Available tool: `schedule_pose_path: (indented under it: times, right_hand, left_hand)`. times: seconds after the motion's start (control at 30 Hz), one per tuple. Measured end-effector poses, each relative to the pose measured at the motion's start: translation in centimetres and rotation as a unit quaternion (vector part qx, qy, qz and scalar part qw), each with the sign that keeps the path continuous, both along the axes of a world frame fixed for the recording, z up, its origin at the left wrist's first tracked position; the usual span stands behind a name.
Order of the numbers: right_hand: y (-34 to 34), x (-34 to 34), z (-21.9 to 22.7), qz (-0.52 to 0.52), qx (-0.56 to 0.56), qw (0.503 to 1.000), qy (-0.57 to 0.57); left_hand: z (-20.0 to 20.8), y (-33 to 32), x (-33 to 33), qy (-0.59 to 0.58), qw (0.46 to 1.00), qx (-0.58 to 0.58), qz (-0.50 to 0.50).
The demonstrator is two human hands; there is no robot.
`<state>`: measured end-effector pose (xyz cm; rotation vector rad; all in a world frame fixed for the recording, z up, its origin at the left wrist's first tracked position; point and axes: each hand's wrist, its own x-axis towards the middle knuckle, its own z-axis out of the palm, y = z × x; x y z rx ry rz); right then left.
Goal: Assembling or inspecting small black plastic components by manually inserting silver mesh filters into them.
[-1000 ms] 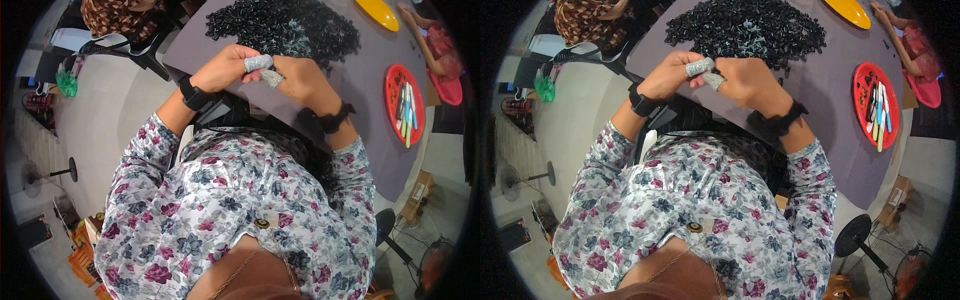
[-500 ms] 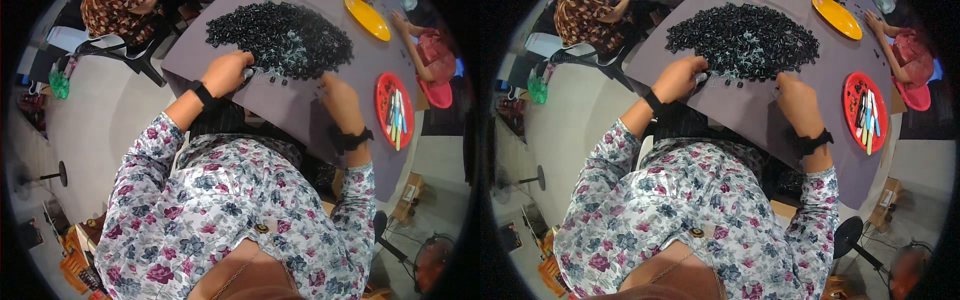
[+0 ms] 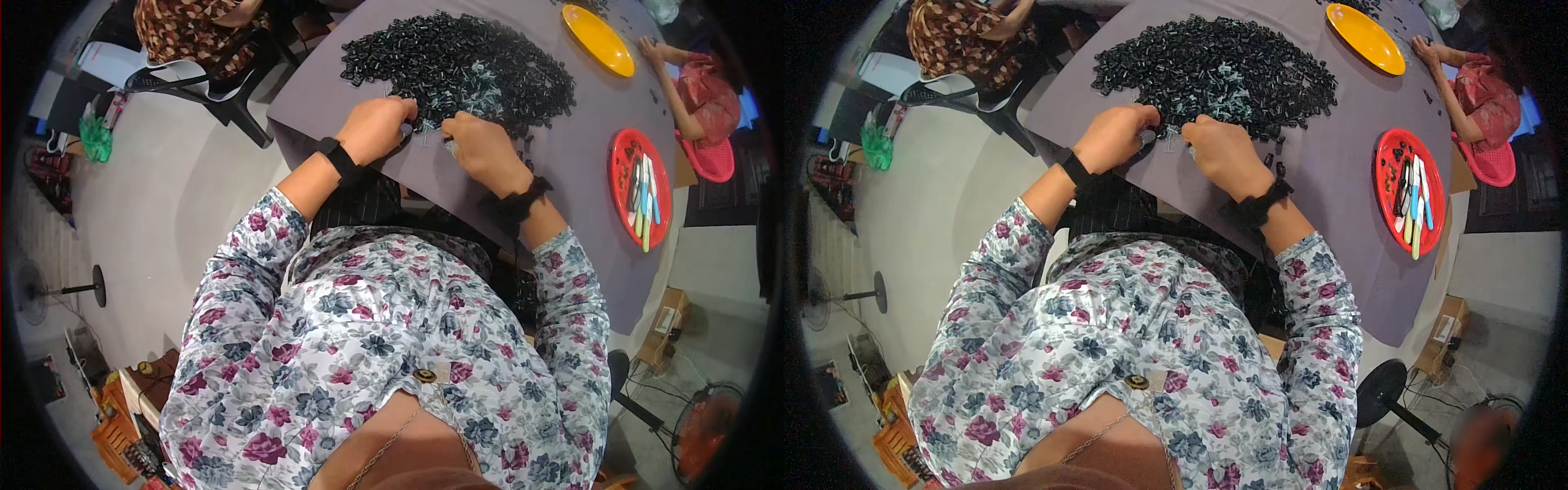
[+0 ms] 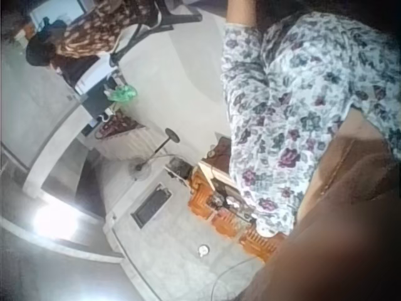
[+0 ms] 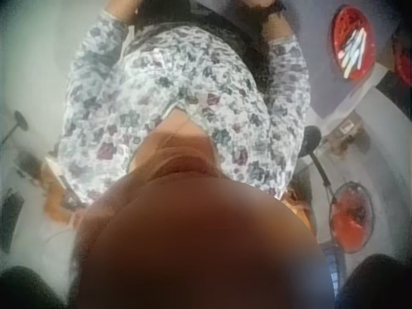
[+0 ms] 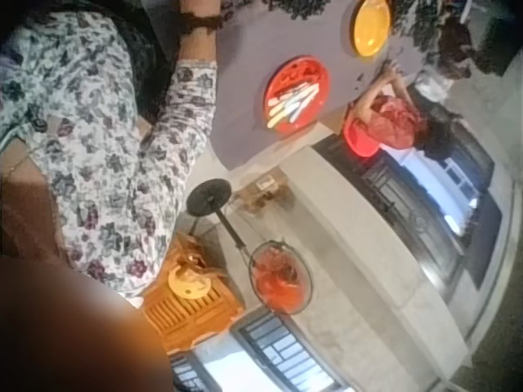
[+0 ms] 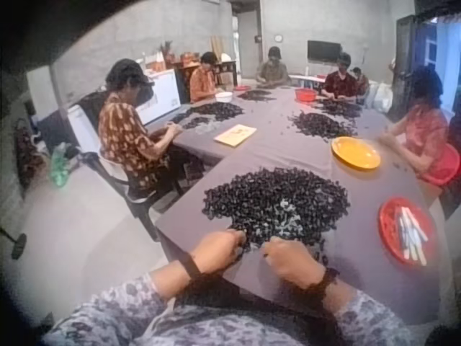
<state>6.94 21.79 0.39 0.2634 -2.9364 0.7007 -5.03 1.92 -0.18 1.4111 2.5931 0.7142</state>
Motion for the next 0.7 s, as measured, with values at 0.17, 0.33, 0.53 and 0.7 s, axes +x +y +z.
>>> schedule_pose_path:
  times: [0.17,0.33,0.53,0.7]
  right_hand:
    - [1.8,1.0,-0.9,-0.04,0.008,0.999,-0.009]
    - [3.0,2.5,-0.4,-0.069,0.022,0.997,-0.022]
    - [2.3,2.2,0.0,-0.059,-0.018,0.998,0.02]
    - [1.1,-0.8,-0.9,0.019,-0.02,0.999,0.044]
  left_hand:
    - [-0.2,-0.1,0.3,0.003,1.0,0.02,-0.003]
    - [-0.3,0.0,1.4,0.019,0.997,0.075,-0.009]
    - [-1.1,1.3,2.4,0.036,0.995,-0.001,-0.094]
    - [-0.6,1.2,2.3,0.001,0.994,-0.023,-0.102]
